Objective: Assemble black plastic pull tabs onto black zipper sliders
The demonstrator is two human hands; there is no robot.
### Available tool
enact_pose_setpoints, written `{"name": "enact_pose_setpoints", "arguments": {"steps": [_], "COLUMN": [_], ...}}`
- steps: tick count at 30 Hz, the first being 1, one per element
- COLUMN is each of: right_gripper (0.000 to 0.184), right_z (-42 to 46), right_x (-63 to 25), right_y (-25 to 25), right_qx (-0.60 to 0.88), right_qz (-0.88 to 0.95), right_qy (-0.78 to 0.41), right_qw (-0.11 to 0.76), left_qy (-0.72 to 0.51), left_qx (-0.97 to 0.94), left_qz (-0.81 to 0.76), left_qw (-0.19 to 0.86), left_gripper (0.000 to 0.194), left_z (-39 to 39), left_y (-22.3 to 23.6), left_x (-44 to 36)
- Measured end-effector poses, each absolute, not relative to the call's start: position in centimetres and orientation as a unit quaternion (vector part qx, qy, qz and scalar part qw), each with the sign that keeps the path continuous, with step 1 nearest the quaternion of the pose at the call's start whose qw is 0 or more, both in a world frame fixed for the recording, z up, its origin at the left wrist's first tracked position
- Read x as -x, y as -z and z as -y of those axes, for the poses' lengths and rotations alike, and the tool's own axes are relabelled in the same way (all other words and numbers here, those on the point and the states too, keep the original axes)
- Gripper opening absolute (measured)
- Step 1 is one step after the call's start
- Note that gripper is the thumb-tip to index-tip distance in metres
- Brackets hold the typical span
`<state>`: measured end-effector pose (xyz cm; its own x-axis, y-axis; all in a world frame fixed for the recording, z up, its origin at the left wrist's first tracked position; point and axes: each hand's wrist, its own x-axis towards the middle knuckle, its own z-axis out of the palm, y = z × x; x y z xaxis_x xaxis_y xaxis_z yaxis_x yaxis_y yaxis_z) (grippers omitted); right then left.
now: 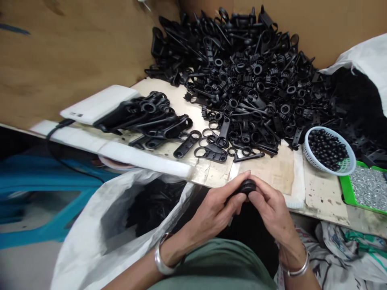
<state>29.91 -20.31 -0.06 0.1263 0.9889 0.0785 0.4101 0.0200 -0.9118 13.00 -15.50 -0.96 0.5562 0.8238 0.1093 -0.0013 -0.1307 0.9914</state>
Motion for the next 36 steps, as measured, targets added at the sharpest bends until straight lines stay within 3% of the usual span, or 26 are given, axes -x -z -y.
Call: {"name": "enact_pose_setpoints", "arguments": {"steps": [3,8,12,15,19,23,27,33,35,36], "right_gripper": [0.028,0.031,0.030,0.038,0.047,0.050,0.048,0.031,0.025,0.022], "right_z": [19.9,18.6,17.8,17.1,15.3,14.0,14.6,16.9,17.3,17.4], "right_x": [-28.3,-26.4,-27.9,-30.3,-32.4,-32.5,-32.3,-32.1,-31.1,-30.4], "right_y": [0.0,0.4,0.9,1.3,1.8,2.0,1.6,1.3,1.2,1.2], "right_qx": [0.652,0.643,0.626,0.674,0.697,0.696,0.743,0.715,0.685,0.670], "right_qz": [0.578,0.610,0.651,0.645,0.662,0.673,0.590,0.452,0.441,0.442], "right_qy": [-0.275,-0.225,-0.187,-0.094,-0.006,-0.018,-0.098,-0.201,-0.217,-0.229], "right_qw": [0.407,0.405,0.387,0.348,0.278,0.251,0.300,0.494,0.538,0.551], "left_qy": [-0.371,-0.382,-0.379,-0.405,-0.358,-0.252,-0.200,-0.387,-0.455,-0.465], "left_qx": [-0.633,-0.678,-0.788,-0.750,-0.657,-0.657,-0.675,-0.712,-0.724,-0.720], "left_qz": [-0.337,-0.350,-0.380,-0.507,-0.663,-0.711,-0.708,-0.584,-0.502,-0.462], "left_qw": [0.591,0.521,0.301,0.126,0.007,0.019,0.055,0.046,0.130,0.229], "left_gripper": [0.044,0.041,0.038,0.038,0.041,0.041,0.040,0.032,0.029,0.028], "left_z": [15.8,15.2,12.9,9.3,2.8,-1.8,-2.6,2.3,6.0,7.9], "left_y": [1.3,1.8,0.2,-2.0,-3.9,-4.1,-4.1,-3.7,-3.1,-2.7], "left_x": [-13.3,-12.4,-8.4,-4.2,0.6,2.8,3.2,-0.4,-3.7,-5.6]}}
